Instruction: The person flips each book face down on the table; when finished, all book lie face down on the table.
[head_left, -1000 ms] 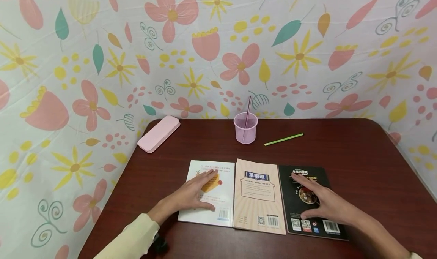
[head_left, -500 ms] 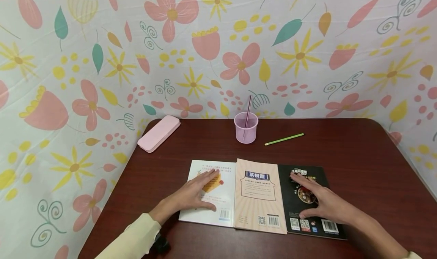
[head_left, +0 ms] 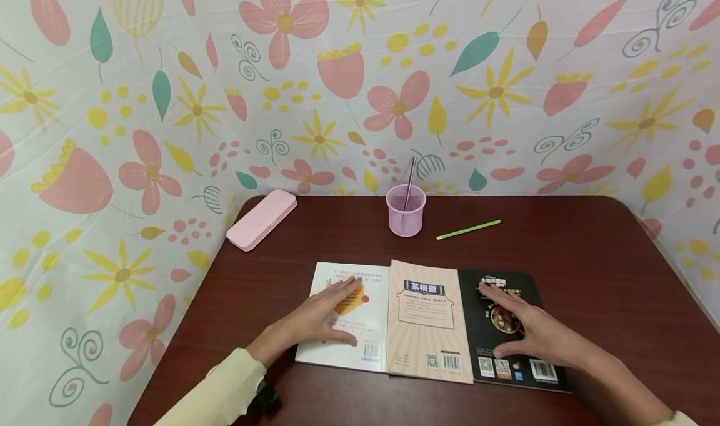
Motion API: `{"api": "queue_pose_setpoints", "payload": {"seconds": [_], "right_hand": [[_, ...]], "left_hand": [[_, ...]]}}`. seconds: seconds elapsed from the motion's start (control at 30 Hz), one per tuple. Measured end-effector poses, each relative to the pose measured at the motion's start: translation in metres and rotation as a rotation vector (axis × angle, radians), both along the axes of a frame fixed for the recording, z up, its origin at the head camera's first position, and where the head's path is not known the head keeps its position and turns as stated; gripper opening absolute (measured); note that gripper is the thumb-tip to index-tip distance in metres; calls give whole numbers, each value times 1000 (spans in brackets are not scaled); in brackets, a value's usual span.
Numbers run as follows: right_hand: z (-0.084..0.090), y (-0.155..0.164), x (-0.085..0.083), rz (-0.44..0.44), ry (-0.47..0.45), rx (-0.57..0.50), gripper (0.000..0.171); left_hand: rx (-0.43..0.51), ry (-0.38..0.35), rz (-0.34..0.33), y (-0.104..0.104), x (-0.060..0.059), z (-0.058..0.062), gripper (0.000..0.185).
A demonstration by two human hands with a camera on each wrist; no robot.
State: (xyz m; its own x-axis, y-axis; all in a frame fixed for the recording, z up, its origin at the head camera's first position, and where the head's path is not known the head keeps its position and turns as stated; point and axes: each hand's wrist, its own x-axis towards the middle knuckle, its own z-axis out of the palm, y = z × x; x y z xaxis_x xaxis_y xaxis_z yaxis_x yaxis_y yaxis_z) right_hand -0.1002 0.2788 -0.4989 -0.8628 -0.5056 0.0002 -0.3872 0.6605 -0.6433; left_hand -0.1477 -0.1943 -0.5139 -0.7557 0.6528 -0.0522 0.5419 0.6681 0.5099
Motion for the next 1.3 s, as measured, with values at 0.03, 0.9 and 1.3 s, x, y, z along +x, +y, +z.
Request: {"api": "queue_pose_setpoints", "payload": {"seconds": [0.03,0.9,1.3], "right_hand": [[0,0,0,0,-2,0,118],[-1,21,2,-9,20,-22,115],[1,20,2,9,-2,-23,115]], "left_hand": [[-2,0,-3,0,0,0,123],[16,0,8,-12,1,0,122],[21,-1,-3,-15,0,-1,122]]}}
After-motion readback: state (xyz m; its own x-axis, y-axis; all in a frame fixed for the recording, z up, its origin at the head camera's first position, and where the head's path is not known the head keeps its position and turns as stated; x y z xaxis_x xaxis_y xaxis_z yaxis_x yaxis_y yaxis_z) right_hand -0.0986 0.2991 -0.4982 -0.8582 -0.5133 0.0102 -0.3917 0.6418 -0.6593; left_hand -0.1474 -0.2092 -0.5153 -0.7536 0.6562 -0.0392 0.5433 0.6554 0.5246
